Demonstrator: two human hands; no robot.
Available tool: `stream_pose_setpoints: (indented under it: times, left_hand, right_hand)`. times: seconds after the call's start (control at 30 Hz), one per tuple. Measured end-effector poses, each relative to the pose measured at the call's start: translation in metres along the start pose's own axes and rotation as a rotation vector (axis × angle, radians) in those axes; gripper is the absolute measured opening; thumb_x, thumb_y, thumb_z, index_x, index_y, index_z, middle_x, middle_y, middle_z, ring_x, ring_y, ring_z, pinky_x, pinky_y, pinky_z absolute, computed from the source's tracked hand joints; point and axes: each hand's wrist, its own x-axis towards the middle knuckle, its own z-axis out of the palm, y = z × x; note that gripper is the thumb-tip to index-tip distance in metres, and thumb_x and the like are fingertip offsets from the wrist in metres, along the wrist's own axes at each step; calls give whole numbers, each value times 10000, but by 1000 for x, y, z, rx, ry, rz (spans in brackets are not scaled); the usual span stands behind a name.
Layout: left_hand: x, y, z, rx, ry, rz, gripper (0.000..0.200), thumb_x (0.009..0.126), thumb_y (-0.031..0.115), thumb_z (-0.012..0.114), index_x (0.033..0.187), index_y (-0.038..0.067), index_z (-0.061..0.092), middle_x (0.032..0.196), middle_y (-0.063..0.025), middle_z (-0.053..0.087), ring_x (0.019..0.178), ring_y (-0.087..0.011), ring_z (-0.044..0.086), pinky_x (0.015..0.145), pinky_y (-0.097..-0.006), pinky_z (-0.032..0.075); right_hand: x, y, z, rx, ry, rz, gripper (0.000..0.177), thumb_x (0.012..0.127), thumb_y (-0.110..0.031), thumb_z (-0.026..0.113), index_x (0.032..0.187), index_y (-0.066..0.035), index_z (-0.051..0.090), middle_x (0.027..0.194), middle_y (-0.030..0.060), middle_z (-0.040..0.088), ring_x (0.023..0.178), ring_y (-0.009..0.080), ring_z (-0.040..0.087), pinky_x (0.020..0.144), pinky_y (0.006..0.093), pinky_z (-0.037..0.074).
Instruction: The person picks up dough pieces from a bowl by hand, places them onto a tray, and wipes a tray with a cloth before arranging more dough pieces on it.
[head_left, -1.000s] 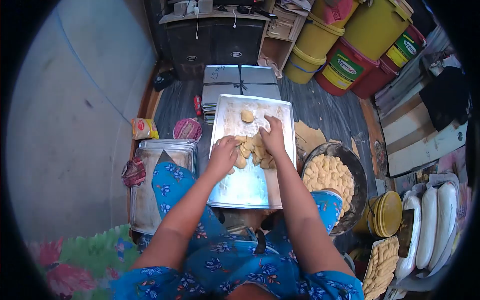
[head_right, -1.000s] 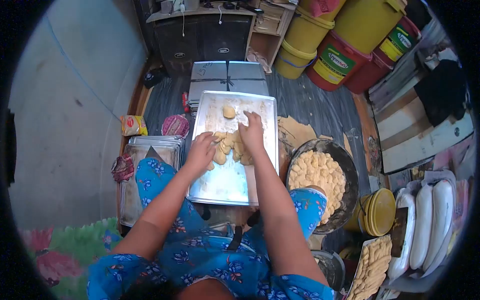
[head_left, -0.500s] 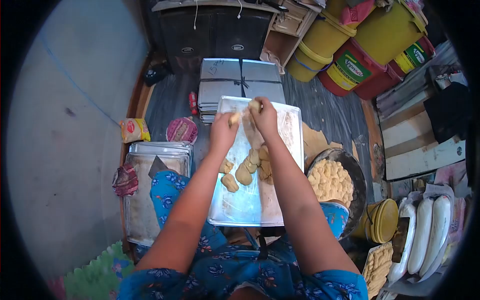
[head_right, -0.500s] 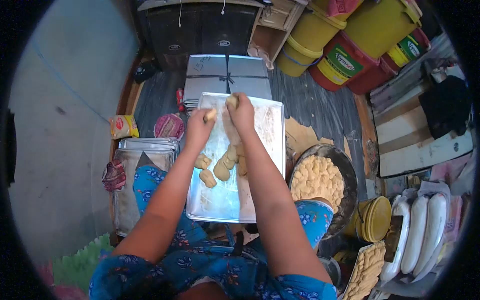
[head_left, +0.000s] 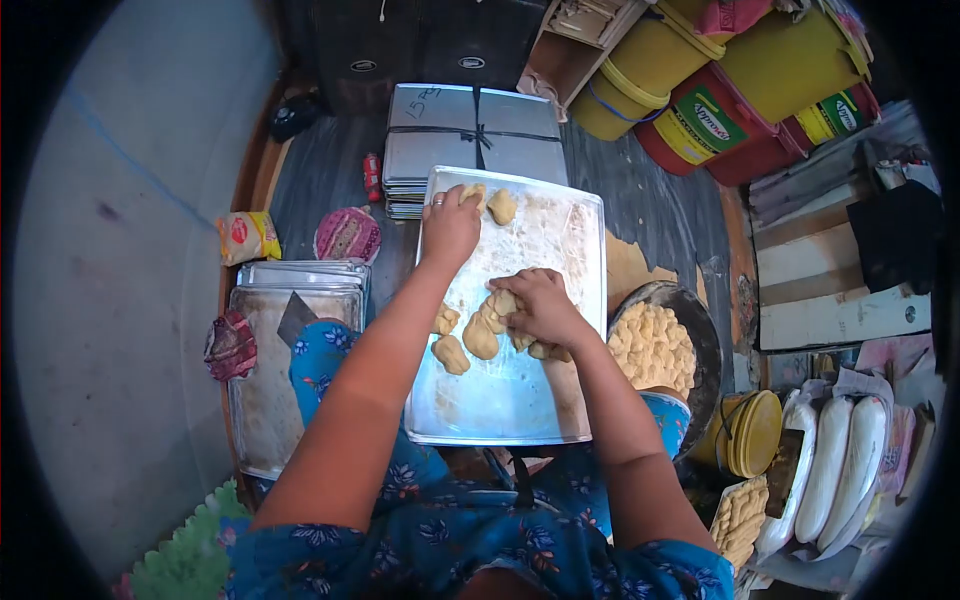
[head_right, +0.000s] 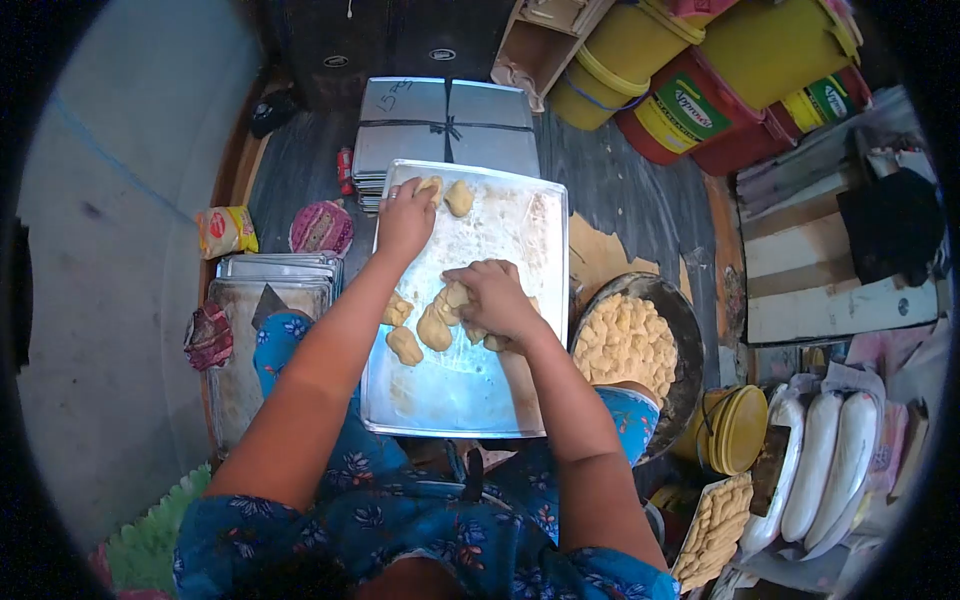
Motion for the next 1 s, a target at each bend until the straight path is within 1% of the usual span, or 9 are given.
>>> stream_pose_setpoints:
  times: [0.17,0.33,0.43,0.53,0.57,0.67,0.77,0.87,1.0]
  left_hand:
    - [1,21,-12,23,60,174,447,774,275,689,1180,107,608,1275,-108,518,1263,-305,407,1024,-547,286]
    - [13,24,11,140,10,272,326,823,229,660,1142,170,623,1122,-34,599,1250,-256,458,1065,-561,251]
    - [16,25,18,152,46,237,339,829,236,652,1160,169,622,1102,-15,614,1217,-244,483,1055,-540,246]
    - [15,24,19,139,73,242,357,834,253,647,1179,164,617,1116,-11,617,1213,-247,485,1050,-525,248]
    - [14,24,19,134,80,246,357,838,258,644,1181,163,615,1121,-10,617,1215,-247,483,1050,-521,250]
    - [14,21,22,155,48,278,362,844,272,637,1190,168,607,1132,-9,616,1227,-236,476,1049,-510,252]
    - [15,19,30,225,35,285,371,846,280,634,1199,173,600,1181,0,602,1224,-225,482,1050,-501,253]
    - [12,34,18,260,154,334,368,854,276,625,1208,180,595,1225,-5,578,1245,-214,471,1050,-505,253]
    - [6,30,23,231,-77,623,392,892,295,572,1274,206,555,1363,0,499,1349,-216,367,1071,-530,226]
  right_hand:
    - [17,22,-7,911,461,422,555,812,-31,655,1330,-53,458,969,102,631,886,136,604,755,271,479]
    - [79,74,-5,523,983,414,360,847,-179,693,1150,-22,579,1027,156,619,813,267,637,734,357,507]
    - [89,82,6,155,552,512,501,852,-246,667,1290,-39,539,1127,196,584,1057,383,564,915,437,454]
    - [84,70,6,34,599,529,572,839,-286,677,1325,-41,504,1133,203,580,1104,370,551,934,422,452]
    - [73,64,2,39,661,452,573,833,-262,672,1322,-28,488,1168,209,567,1132,361,542,950,419,449]
    - [28,62,-6,55,202,407,447,817,-184,659,1223,-21,566,1115,193,598,1077,345,581,913,404,470]
    - [2,67,0,507,84,336,311,798,-102,628,1101,-29,637,1050,189,630,980,328,620,866,382,489]
    - [12,85,-9,567,549,564,245,780,-62,622,1019,-41,673,1002,186,650,894,313,637,819,373,500]
    - [43,113,-13,251,904,454,346,797,-79,617,1141,-45,629,1082,199,640,886,333,624,819,398,493]
